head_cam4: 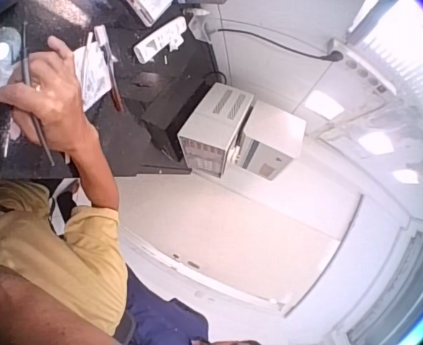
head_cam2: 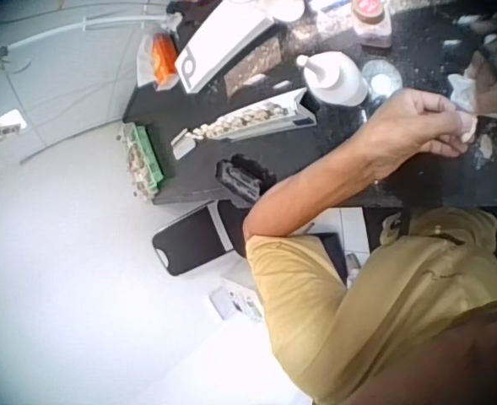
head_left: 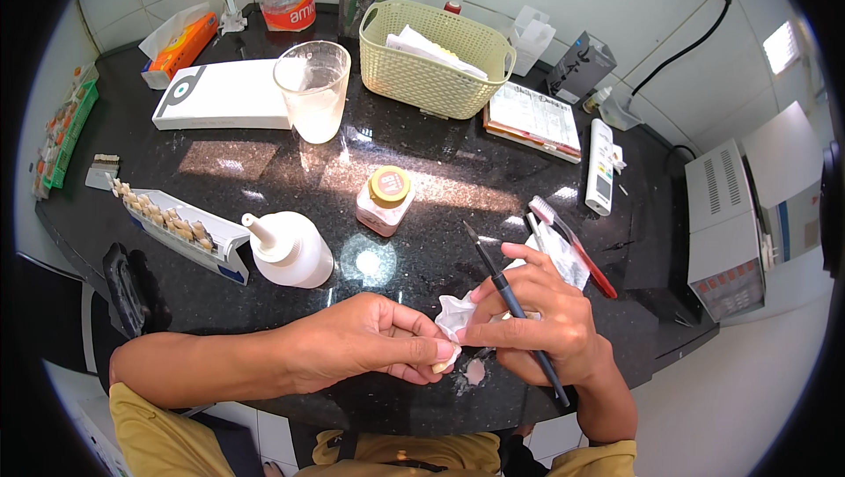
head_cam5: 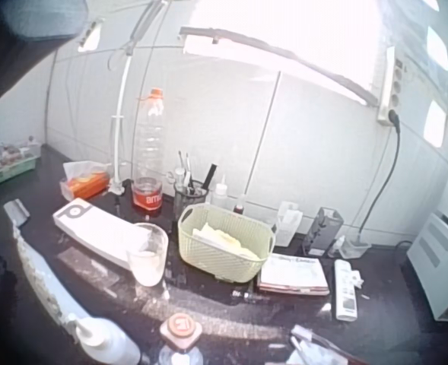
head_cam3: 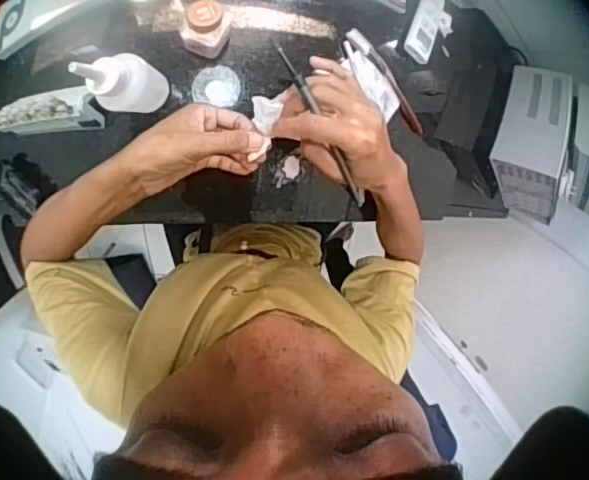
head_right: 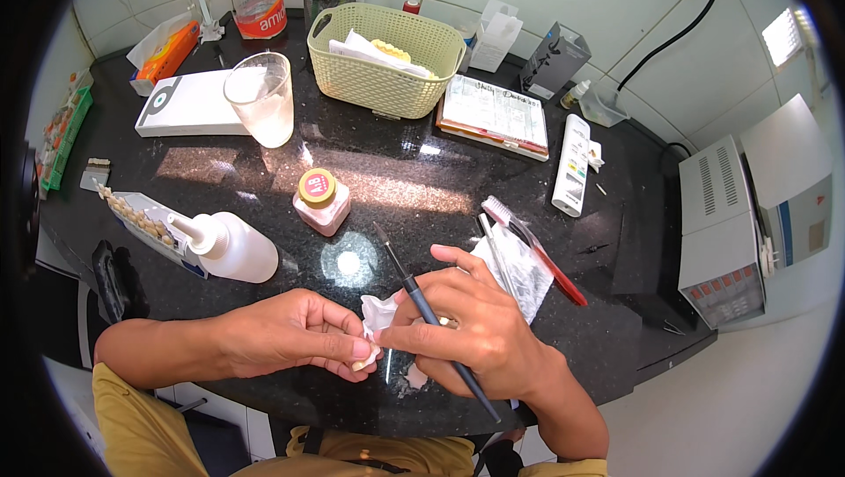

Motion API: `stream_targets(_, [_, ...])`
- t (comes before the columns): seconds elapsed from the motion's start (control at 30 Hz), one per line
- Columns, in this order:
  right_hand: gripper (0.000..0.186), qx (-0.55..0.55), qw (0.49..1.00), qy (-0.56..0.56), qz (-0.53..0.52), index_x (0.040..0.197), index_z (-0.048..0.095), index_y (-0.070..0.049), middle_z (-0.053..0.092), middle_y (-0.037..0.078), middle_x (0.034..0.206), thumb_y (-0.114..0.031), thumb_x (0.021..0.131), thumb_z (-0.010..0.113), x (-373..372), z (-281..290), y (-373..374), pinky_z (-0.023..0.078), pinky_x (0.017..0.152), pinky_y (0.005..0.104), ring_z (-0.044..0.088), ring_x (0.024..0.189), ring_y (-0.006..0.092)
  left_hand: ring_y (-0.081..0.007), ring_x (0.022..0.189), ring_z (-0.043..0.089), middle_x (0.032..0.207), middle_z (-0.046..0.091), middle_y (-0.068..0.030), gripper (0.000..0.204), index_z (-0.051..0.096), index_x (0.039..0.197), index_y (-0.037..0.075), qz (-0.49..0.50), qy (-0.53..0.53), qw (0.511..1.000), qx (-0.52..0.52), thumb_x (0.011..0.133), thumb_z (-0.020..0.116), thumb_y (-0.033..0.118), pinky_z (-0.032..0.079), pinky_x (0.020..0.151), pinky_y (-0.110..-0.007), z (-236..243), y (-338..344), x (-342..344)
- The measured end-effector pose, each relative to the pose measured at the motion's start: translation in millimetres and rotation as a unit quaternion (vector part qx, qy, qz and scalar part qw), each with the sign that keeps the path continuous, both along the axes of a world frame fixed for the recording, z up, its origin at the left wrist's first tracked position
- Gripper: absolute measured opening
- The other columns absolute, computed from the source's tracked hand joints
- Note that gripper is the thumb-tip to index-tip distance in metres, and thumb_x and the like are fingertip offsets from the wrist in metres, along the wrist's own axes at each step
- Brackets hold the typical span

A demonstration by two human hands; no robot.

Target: The person applies a pink ceramic paste to a dental crown using a fine brush by dipping the brush into a liquid and mixing it with pink powder on a tile, then fits the crown onto a plaster dental model.

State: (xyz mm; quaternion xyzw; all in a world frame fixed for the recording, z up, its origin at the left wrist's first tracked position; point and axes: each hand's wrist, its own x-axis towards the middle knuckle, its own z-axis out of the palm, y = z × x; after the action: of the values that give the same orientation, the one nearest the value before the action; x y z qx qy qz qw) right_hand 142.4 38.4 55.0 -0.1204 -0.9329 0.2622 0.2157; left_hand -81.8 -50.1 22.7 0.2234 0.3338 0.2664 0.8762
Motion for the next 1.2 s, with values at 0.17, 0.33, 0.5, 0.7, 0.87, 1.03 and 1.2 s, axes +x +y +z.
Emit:
stream_targets(0.17, [0.04,0.02,1.0,-0.002,-0.005,0.097,0.075,-0.018,0.061,0.001,0.08,-0.006,0.059,0.074,0,1,-2,0.04,0.103,0.0497,0.063,0.087,0.0192,-0.0126,0.096,0.063,0.1,0.066,-0.0074,0.024,0.064,0.106,-0.002,0.006,0.002,1.0,-0.005,0.095,0.063,0.019,0.051,0.091,-0.028,0,-1,0])
stream_targets(0.33, [0.04,0.039,0.999,-0.005,-0.007,0.097,0.075,-0.018,0.061,0.002,0.078,-0.008,0.058,0.075,0,2,-4,0.04,0.103,0.0504,0.063,0.086,0.0201,-0.0123,0.095,0.063,0.1,0.067,-0.0074,0.023,0.064,0.106,-0.002,0.008,-0.005,1.0,-0.004,0.094,0.063,0.018,0.051,0.09,-0.027,-3,-1,1])
stream_targets(0.5, [0.041,0.037,0.999,0.002,-0.007,0.098,0.075,-0.018,0.061,0.002,0.078,-0.008,0.058,0.075,0,1,-4,0.04,0.103,0.0507,0.063,0.086,0.02,-0.0123,0.095,0.064,0.1,0.067,-0.0078,0.022,0.064,0.106,-0.002,0.005,0.004,1.0,-0.001,0.095,0.062,0.017,0.051,0.09,-0.026,-1,0,1])
stream_targets(0.7, [0.042,0.038,0.999,0.005,-0.007,0.098,0.075,-0.018,0.063,0.002,0.079,-0.007,0.058,0.075,-1,1,-5,0.04,0.103,0.0508,0.063,0.087,0.0208,-0.0121,0.095,0.064,0.1,0.067,-0.0076,0.022,0.064,0.105,-0.002,0.005,0.002,1.0,0.0,0.095,0.063,0.018,0.051,0.09,-0.026,-3,-1,1])
stream_targets(0.87, [0.04,0.034,0.999,0.019,-0.032,0.099,0.074,-0.013,0.068,0.005,0.089,-0.003,0.06,0.071,1,6,-4,0.041,0.102,0.0504,0.064,0.093,0.0242,-0.0119,0.094,0.064,0.098,0.067,-0.0073,0.023,0.064,0.103,-0.002,0.004,0.015,1.0,0.013,0.094,0.064,0.019,0.051,0.089,-0.026,0,-1,3])
stream_targets(1.03, [0.034,0.053,0.989,0.089,-0.108,0.1,0.07,-0.004,0.069,0.014,0.096,0.004,0.067,0.063,1,3,6,0.046,0.094,0.0447,0.065,0.097,0.0294,-0.0121,0.092,0.065,0.098,0.068,-0.0073,0.022,0.064,0.102,-0.002,-0.001,0.034,0.999,0.038,0.093,0.066,0.018,0.051,0.088,-0.026,-1,-2,4])
stream_targets(1.2, [0.026,-0.005,0.994,0.069,-0.089,0.099,0.065,0.0,0.067,0.018,0.098,0.006,0.075,0.058,9,3,17,0.05,0.084,0.0387,0.065,0.094,0.0326,-0.0117,0.094,0.065,0.098,0.068,-0.0069,0.019,0.065,0.101,-0.002,0.016,0.047,0.997,0.056,0.091,0.068,0.014,0.052,0.087,-0.025,3,-6,8])
